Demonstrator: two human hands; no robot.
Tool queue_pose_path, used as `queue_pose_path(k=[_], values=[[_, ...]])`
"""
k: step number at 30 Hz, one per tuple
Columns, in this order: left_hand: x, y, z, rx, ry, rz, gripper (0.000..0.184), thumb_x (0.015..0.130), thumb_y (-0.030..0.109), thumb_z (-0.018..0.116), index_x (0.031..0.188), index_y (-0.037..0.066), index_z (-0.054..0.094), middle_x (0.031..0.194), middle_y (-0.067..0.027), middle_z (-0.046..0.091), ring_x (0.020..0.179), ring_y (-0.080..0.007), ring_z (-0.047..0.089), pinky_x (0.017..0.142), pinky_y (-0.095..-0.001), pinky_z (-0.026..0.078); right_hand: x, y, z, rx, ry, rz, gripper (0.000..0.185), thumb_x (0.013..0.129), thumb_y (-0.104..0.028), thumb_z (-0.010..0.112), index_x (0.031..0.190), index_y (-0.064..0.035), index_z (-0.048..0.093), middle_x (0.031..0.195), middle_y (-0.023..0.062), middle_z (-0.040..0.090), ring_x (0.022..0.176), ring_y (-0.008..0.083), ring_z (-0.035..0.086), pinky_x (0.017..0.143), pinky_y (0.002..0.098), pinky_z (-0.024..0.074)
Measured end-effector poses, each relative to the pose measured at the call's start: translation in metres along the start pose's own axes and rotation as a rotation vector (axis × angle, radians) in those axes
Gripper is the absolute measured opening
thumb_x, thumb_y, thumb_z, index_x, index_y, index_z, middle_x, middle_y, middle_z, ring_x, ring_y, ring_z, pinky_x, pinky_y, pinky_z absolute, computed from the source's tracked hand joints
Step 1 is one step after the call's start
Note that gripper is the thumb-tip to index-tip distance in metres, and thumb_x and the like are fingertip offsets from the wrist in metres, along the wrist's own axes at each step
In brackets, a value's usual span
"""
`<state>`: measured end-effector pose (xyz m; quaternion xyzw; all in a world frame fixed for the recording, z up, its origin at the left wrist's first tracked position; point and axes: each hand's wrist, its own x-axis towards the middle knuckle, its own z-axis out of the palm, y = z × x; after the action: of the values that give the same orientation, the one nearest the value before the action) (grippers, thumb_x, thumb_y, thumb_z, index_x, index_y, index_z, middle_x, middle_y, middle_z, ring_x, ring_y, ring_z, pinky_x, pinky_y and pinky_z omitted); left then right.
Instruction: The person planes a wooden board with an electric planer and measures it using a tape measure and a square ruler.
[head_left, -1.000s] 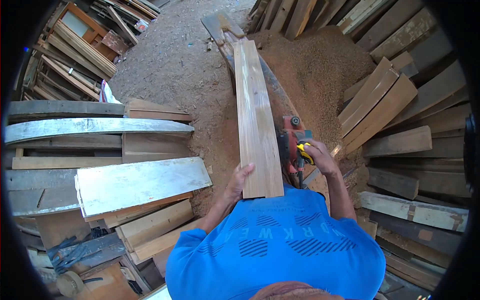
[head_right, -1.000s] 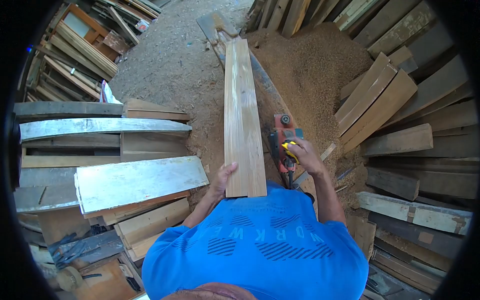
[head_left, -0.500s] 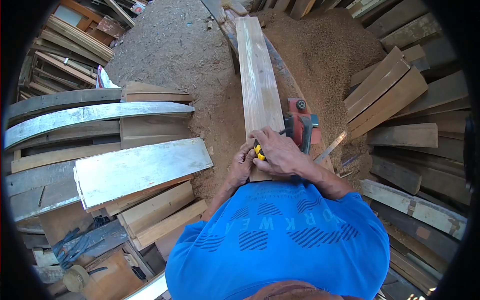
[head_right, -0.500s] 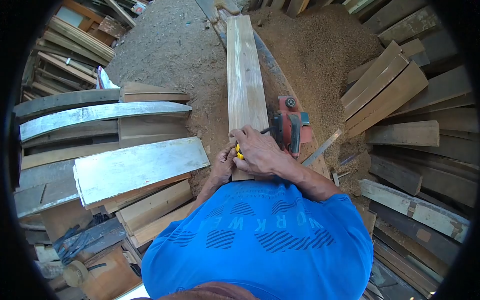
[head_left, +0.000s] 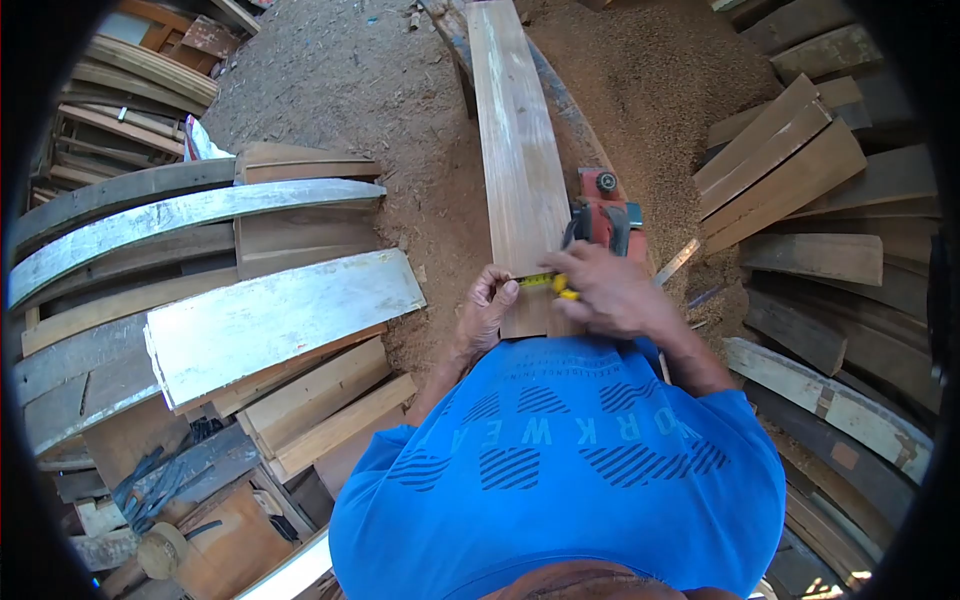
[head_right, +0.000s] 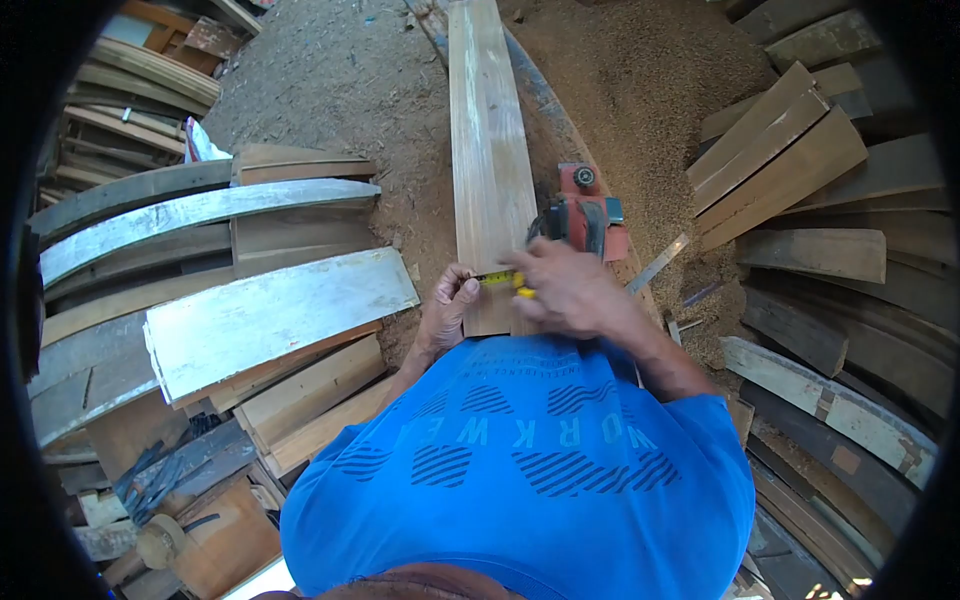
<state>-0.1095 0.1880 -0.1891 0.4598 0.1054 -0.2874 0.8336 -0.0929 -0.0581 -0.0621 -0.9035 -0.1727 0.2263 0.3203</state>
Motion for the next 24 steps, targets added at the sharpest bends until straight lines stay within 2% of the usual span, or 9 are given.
queue_pose_path(k=[2,5,8,11,14,18,24], values=[[-0.002,0.000,0.004,-0.003,0.015,0.030,0.023,0.098,0.025,0.074,0.109,0.012,0.058,0.100,0.0032,0.059,0.091,-0.0068,0.053,0.082,-0.0244,0.050,-0.017,0.021,-0.017,-0.024,-0.024,0.072,0.050,0.088,-0.029,0.064,0.134,-0.0083,0.061,0.111,0.0195,0.062,0.111,0.0381,0.062,0.096,0.0474,0.0505],[0.007,-0.024,-0.014,0.258,0.024,0.167,0.040,0.099,0.026,0.071,0.133,0.014,0.053,0.119,-0.0021,0.065,0.107,-0.0123,0.059,0.093,-0.0305,0.053,-0.036,0.044,-0.036,-0.041,0.004,0.160,0.048,0.087,-0.029,0.063,0.131,-0.0085,0.066,0.108,0.0193,0.062,0.110,0.0363,0.062,0.097,0.0474,0.0491],[-0.003,0.001,0.033,0.127,0.121,0.276,0.071,0.100,0.030,0.068,0.156,0.010,0.028,0.133,-0.0126,0.063,0.117,-0.0197,0.061,0.098,-0.0359,0.053,-0.028,0.049,-0.037,-0.095,0.060,0.196,0.049,0.087,-0.029,0.063,0.131,-0.0087,0.066,0.107,0.0195,0.062,0.109,0.0358,0.062,0.096,0.0478,0.0490],[-0.004,-0.003,0.010,0.197,0.086,0.070,0.093,0.101,0.033,0.067,0.162,0.006,0.003,0.137,-0.0214,0.059,0.122,-0.0253,0.061,0.101,-0.0393,0.053,-0.004,0.046,-0.032,-0.124,0.040,0.199,0.047,0.088,-0.030,0.063,0.130,-0.0092,0.066,0.111,0.0201,0.063,0.111,0.0366,0.062,0.097,0.0483,0.0487],[0.000,-0.010,0.006,0.193,0.125,0.110,0.095,0.098,0.035,0.070,0.160,0.002,0.004,0.129,-0.0220,0.063,0.113,-0.0235,0.066,0.097,-0.0375,0.055,0.018,0.042,-0.021,-0.109,0.014,0.151,0.048,0.088,-0.031,0.062,0.131,-0.0089,0.066,0.111,0.0209,0.063,0.109,0.0373,0.062,0.096,0.0483,0.0489],[0.000,-0.004,0.004,0.217,0.122,0.092,0.084,0.099,0.036,0.069,0.155,-0.001,0.018,0.132,-0.0213,0.061,0.116,-0.0231,0.064,0.098,-0.0359,0.054,0.031,0.041,-0.016,-0.097,-0.052,0.123,0.049,0.089,-0.033,0.061,0.132,-0.0089,0.065,0.113,0.0216,0.063,0.110,0.0371,0.063,0.096,0.0480,0.0491],[0.004,-0.008,0.000,0.211,0.144,0.053,0.070,0.100,0.044,0.065,0.143,-0.005,0.039,0.131,-0.0178,0.059,0.118,-0.0201,0.060,0.101,-0.0354,0.051,0.018,0.060,-0.014,-0.026,-0.006,0.110,0.052,0.088,-0.034,0.063,0.134,-0.0109,0.065,0.113,0.0212,0.064,0.115,0.0381,0.061,0.102,0.0476,0.0472]])
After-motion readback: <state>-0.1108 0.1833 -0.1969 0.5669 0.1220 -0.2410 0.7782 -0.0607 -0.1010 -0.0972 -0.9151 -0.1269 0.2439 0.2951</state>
